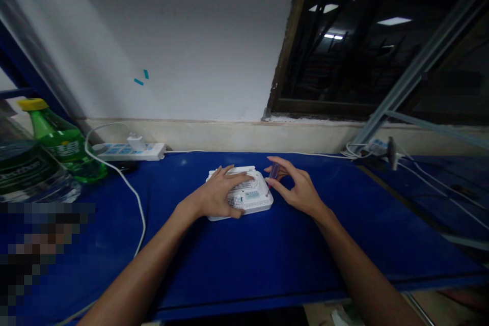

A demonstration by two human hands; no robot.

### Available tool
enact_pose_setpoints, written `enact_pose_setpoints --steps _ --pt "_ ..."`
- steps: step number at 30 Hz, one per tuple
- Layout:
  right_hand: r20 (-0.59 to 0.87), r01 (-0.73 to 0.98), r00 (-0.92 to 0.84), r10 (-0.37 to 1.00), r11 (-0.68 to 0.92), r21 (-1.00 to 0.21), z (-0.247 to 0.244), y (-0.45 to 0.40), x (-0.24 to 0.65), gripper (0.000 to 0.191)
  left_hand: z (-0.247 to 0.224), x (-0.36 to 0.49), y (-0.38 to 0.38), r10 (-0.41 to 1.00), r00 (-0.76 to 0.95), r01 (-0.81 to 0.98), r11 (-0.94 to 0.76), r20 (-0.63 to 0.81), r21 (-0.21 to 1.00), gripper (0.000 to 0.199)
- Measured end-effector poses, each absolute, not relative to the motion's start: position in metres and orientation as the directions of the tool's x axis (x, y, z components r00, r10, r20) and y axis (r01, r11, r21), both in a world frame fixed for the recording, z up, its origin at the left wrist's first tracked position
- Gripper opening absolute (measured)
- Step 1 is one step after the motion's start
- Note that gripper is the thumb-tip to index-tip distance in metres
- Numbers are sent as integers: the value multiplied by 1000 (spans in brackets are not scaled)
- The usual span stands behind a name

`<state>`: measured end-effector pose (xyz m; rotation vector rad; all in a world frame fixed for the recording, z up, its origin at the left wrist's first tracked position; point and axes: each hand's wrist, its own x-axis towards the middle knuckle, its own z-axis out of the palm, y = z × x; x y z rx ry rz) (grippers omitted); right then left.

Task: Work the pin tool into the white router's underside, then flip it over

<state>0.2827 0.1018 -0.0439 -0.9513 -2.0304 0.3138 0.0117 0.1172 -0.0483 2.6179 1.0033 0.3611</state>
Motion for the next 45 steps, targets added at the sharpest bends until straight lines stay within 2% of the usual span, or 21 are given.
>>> enact_pose_setpoints --steps 3,11,14,20,24,28,33,38,41,45 --pt "618 518 -345 707 692 -503 -42 101 283 44 -41 10 121 657 747 576 -716 101 395 94" --pt "706 479 -245 664 716 -507 -43 101 278 31 -28 15 135 561 826 473 -745 59 471 98" --pt "725 462 -288 625 754 -467 -43 99 275 30 -24 18 140 537 844 473 -756 15 453 102" --pt "675 519 -463 574 793 -319 -32 92 272 31 -16 32 147 651 740 663 -663 -171 346 120" --pt "647 538 -522 556 803 -256 -17 94 272 31 -10 38 149 658 729 681 -668 -188 300 128" --pt "648 437 -526 551 828 -350 -9 97 270 28 -8 39 149 648 736 676 -694 -195 247 126" --pt "732 367 -406 547 831 -418 -19 100 267 17 -6 44 149 668 701 712 -677 -251 186 128" --pt "781 372 -314 540 827 -422 -31 102 269 22 3 54 146 696 620 762 -645 -363 65 132" --pt "745 325 -315 587 805 -496 -36 103 269 28 9 59 141 714 593 768 -641 -371 -5 130" --pt "721 289 -237 651 756 -587 -42 105 268 26 11 61 139 705 599 755 -655 -380 -25 125"
